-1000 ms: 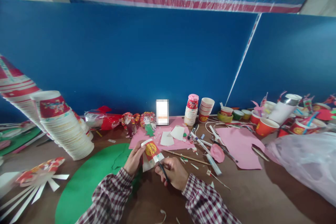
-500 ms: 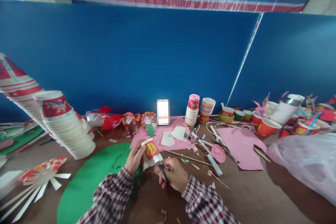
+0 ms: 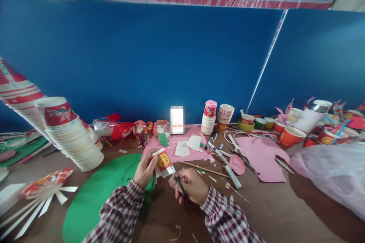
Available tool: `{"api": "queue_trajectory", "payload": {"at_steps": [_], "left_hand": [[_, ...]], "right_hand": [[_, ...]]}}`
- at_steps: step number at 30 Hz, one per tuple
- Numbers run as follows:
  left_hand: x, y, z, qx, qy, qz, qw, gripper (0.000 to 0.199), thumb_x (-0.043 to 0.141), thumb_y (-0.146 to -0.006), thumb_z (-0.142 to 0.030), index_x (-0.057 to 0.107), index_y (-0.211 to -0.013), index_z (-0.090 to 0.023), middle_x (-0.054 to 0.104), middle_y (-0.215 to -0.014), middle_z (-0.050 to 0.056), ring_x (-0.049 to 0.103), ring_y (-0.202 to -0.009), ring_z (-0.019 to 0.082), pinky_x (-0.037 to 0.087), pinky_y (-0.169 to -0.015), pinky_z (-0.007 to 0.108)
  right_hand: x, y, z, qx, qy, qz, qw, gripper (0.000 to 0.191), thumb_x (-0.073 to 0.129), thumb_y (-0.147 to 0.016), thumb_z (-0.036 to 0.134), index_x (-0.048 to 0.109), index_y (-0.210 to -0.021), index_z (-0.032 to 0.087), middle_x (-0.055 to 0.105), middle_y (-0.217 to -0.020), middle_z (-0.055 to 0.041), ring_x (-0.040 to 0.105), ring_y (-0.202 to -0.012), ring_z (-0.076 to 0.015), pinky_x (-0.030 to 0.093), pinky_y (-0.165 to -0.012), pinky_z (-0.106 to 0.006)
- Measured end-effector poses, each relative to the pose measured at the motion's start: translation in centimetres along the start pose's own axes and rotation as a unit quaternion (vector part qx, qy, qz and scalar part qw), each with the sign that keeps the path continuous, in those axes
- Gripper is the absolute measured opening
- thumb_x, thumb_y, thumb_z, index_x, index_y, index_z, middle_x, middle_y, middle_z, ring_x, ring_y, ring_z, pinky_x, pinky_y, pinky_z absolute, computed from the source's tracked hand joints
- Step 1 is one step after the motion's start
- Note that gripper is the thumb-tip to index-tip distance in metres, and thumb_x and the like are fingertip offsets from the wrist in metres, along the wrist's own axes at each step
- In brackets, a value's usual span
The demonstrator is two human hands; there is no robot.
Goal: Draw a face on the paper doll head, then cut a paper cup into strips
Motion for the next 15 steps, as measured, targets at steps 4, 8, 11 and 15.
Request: {"api": "queue_trajectory", "payload": {"at_steps": [4, 8, 11, 15], "left_hand": [[-0.5, 0.0, -0.8, 0.021, -0.006, -0.014, 1.0, 0.033, 0.048, -0.084, -0.038, 0.054, -0.108, -0.018, 0.06, -0.099, 0.007, 0.056, -0.084, 0.017, 0.045, -0.072, 0.026], [-0.5, 0.0, -0.6, 0.016, 0.023, -0.015, 0.999, 0.033, 0.05, -0.082, -0.038, 0.056, -0.106, -0.017, 0.06, -0.098, 0.007, 0.056, -0.087, 0.018, 0.045, -0.077, 0.027], [0.0, 0.1, 0.1, -0.009, 0.05, 0.001, 0.999, 0.034, 0.049, -0.083, -0.04, 0.055, -0.106, -0.016, 0.061, -0.089, 0.005, 0.056, -0.079, 0.016, 0.046, -0.071, 0.027], [0.6, 0.3, 0.3, -0.024, 0.075, 0.005, 0.997, 0.033, 0.048, -0.083, -0.041, 0.055, -0.103, -0.016, 0.061, -0.087, 0.005, 0.056, -0.077, 0.015, 0.046, -0.07, 0.026]], "right_hand": [[0.0, 0.2, 0.5, 0.006, -0.002, 0.017, 1.0, 0.049, 0.066, -0.068, 0.052, 0.06, -0.088, 0.008, 0.058, -0.049, 0.0015, 0.05, -0.036, -0.0065, 0.041, -0.035, -0.016], [0.1, 0.2, 0.8, 0.003, -0.006, 0.025, 1.0, 0.049, 0.066, -0.068, 0.052, 0.06, -0.088, 0.008, 0.057, -0.049, 0.0016, 0.051, -0.037, -0.0067, 0.04, -0.034, -0.015], [0.2, 0.1, 0.8, -0.008, -0.013, 0.028, 1.0, 0.05, 0.065, -0.068, 0.054, 0.06, -0.088, 0.008, 0.057, -0.049, 0.0013, 0.051, -0.036, -0.0068, 0.039, -0.034, -0.015], [0.2, 0.1, 0.8, -0.02, -0.011, 0.024, 0.999, 0.05, 0.064, -0.07, 0.055, 0.061, -0.088, 0.008, 0.058, -0.05, 0.0007, 0.05, -0.036, -0.0067, 0.039, -0.034, -0.015]]}}
Point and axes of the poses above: each hand's wrist, its own y-axis away from the middle knuckle, its own x-axis out of the palm, z = x × y, the point moved 8 cm from there along -y, towards the middle knuckle
